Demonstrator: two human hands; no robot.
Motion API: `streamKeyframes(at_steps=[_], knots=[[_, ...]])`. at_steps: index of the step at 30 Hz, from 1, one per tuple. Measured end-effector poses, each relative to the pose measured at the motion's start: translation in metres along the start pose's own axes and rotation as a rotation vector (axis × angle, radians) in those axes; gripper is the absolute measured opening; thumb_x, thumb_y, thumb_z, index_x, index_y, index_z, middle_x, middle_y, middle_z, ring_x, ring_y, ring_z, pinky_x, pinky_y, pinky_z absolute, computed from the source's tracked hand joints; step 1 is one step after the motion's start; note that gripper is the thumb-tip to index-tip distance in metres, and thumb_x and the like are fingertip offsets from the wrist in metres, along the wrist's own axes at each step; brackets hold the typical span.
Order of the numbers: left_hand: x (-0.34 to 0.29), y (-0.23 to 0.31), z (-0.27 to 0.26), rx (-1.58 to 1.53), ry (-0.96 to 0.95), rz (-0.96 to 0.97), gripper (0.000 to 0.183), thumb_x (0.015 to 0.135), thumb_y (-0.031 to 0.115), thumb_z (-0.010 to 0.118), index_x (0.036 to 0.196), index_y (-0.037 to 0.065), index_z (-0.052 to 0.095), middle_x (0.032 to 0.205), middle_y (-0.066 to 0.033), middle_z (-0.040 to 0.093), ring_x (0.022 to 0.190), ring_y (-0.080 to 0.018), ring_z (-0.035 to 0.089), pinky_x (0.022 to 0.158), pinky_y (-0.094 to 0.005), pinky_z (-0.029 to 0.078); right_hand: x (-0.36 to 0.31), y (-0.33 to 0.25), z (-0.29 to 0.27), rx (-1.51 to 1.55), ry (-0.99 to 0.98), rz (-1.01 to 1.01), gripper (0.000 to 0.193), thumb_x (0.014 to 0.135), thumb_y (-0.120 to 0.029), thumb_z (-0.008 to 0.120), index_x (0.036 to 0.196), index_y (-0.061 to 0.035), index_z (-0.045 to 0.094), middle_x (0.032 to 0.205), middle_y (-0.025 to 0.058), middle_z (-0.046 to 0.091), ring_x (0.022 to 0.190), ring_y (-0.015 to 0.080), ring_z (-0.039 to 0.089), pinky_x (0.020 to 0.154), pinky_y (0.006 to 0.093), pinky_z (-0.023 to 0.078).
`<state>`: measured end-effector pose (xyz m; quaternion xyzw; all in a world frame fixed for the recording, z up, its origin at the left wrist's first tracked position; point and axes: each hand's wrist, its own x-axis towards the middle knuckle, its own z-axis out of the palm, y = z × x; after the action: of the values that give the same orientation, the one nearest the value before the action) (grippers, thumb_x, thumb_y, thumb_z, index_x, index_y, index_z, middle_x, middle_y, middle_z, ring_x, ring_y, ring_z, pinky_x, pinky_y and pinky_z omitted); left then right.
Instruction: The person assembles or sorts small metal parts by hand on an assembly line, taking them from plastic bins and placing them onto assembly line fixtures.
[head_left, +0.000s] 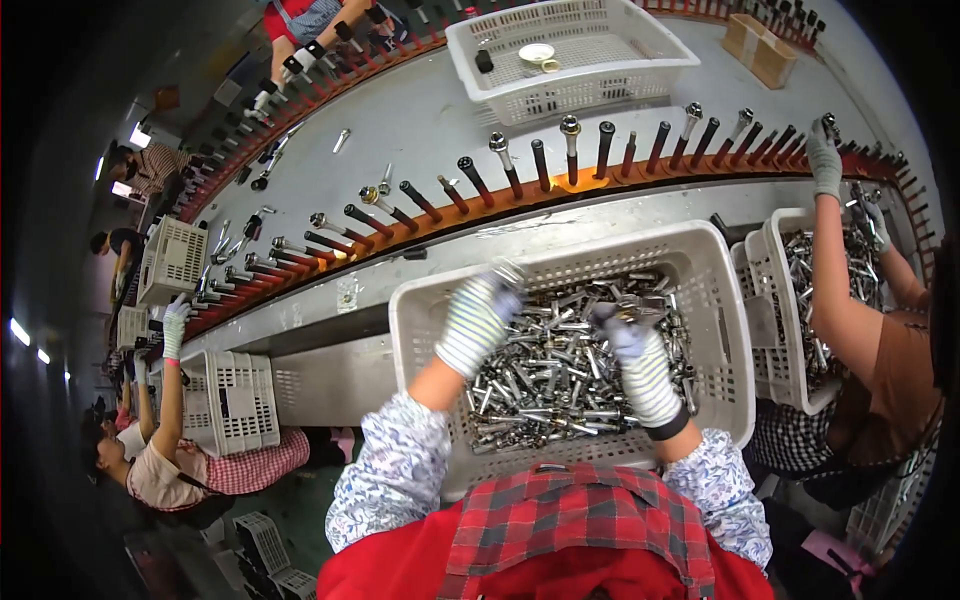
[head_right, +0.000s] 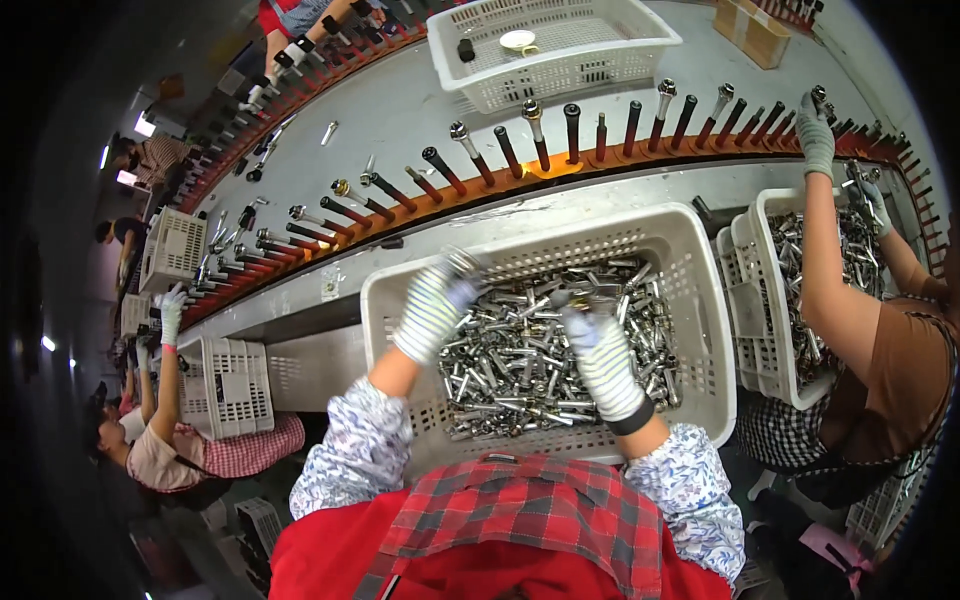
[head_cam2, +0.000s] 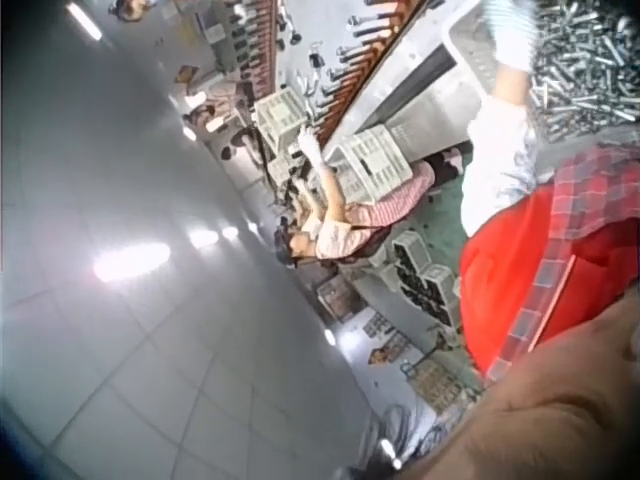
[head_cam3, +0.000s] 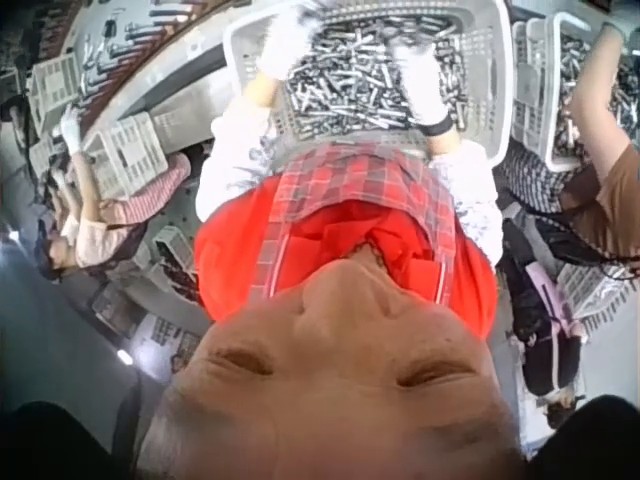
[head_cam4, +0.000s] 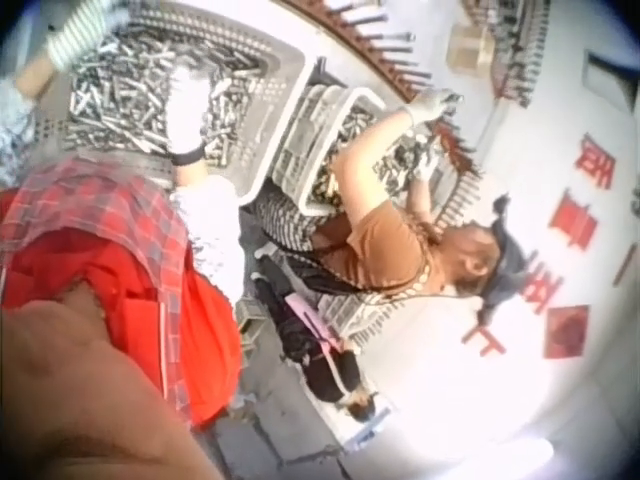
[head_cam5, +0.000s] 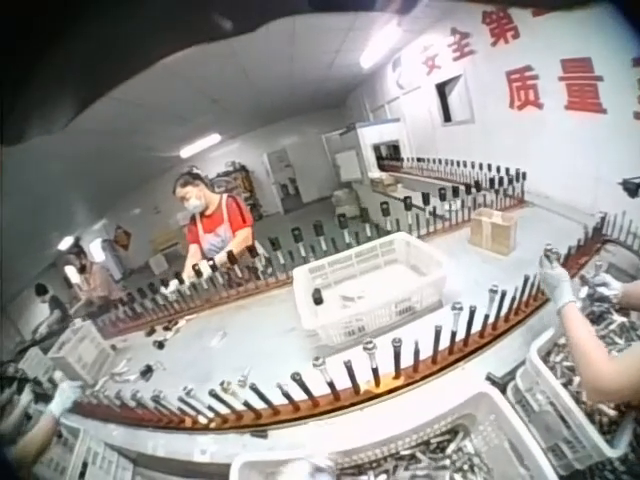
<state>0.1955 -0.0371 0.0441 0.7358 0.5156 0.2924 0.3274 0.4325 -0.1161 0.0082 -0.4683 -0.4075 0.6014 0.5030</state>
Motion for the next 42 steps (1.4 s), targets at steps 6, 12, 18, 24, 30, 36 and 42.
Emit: streamKeyframes(at_steps=[6,12,18,24,30,36,42], knots=[[0.104,-0.109,-0.093,-0.192,0.576,0.051,0.02,0.094,0.012,0.054,0.111,0.003,0.057,0.102,-0.0054,0.065,0.092,-0.0139,0.06,0.084,-0.0263,0.047,-0.023,-0.008,0.018,0.439,0.089,0.288,0.069,0.084,-0.054,0.058,0.12,0.0032,0.045,0.103,0.0196,0.063,0.09,0.0265,0.066,0.07,0.0318,0.056],[0.11,-0.188,-0.126,-0.498,0.479,-0.008,0.017,0.094,0.012,0.053,0.108,0.004,0.06,0.103,-0.0077,0.065,0.094,-0.0169,0.062,0.089,-0.0306,0.048,-0.032,-0.009,0.04,0.494,0.149,0.3,0.067,0.086,-0.05,0.059,0.124,0.0025,0.041,0.104,0.021,0.062,0.09,0.0284,0.065,0.071,0.0306,0.054],[0.08,-0.221,-0.157,-0.089,0.341,-0.179,0.022,0.095,0.016,0.052,0.11,0.003,0.061,0.105,-0.0095,0.065,0.098,-0.0182,0.057,0.089,-0.0305,0.042,-0.011,-0.029,0.053,0.495,-0.014,0.24,0.065,0.086,-0.042,0.064,0.126,0.0021,0.039,0.109,0.0196,0.058,0.094,0.0239,0.061,0.08,0.0321,0.052],[0.028,-0.111,-0.066,-0.206,0.62,-0.049,0.05,0.09,0.019,0.057,0.132,-0.001,0.04,0.128,-0.0168,0.049,0.12,-0.0265,0.045,0.103,-0.0368,0.035,0.001,-0.027,0.04,0.274,-0.217,0.232,0.054,0.091,-0.04,0.057,0.129,-0.0024,0.045,0.109,0.012,0.062,0.1,0.0195,0.063,0.081,0.0269,0.051],[-0.053,0.007,0.033,-0.757,-0.257,-0.321,0.058,0.082,0.025,0.069,0.128,0.0,0.046,0.122,-0.0132,0.055,0.115,-0.0232,0.051,0.1,-0.0337,0.039,0.013,-0.018,0.037,-0.552,-0.501,-0.227,0.053,0.09,-0.042,0.054,0.117,0.0039,0.05,0.095,0.0166,0.063,0.086,0.0218,0.06,0.076,0.0341,0.049],[0.037,0.029,-0.035,-0.601,0.221,0.051,0.045,0.088,0.036,0.062,0.113,0.002,0.047,0.1,-0.0125,0.064,0.099,-0.0213,0.059,0.089,-0.0357,0.044,0.021,-0.015,0.025,-0.059,-0.252,0.147,0.046,0.093,-0.036,0.053,0.121,0.0,0.053,0.1,0.0061,0.063,0.088,0.0116,0.058,0.076,0.024,0.046],[0.12,-0.117,-0.099,-0.363,0.569,0.0,0.019,0.09,0.006,0.057,0.106,-0.001,0.053,0.1,-0.0122,0.065,0.09,-0.0188,0.062,0.083,-0.0292,0.048,0.03,-0.03,0.023,-0.012,-0.254,0.248,0.047,0.094,-0.036,0.051,0.12,0.0032,0.053,0.106,0.0113,0.061,0.094,0.0192,0.062,0.082,0.0306,0.051]])
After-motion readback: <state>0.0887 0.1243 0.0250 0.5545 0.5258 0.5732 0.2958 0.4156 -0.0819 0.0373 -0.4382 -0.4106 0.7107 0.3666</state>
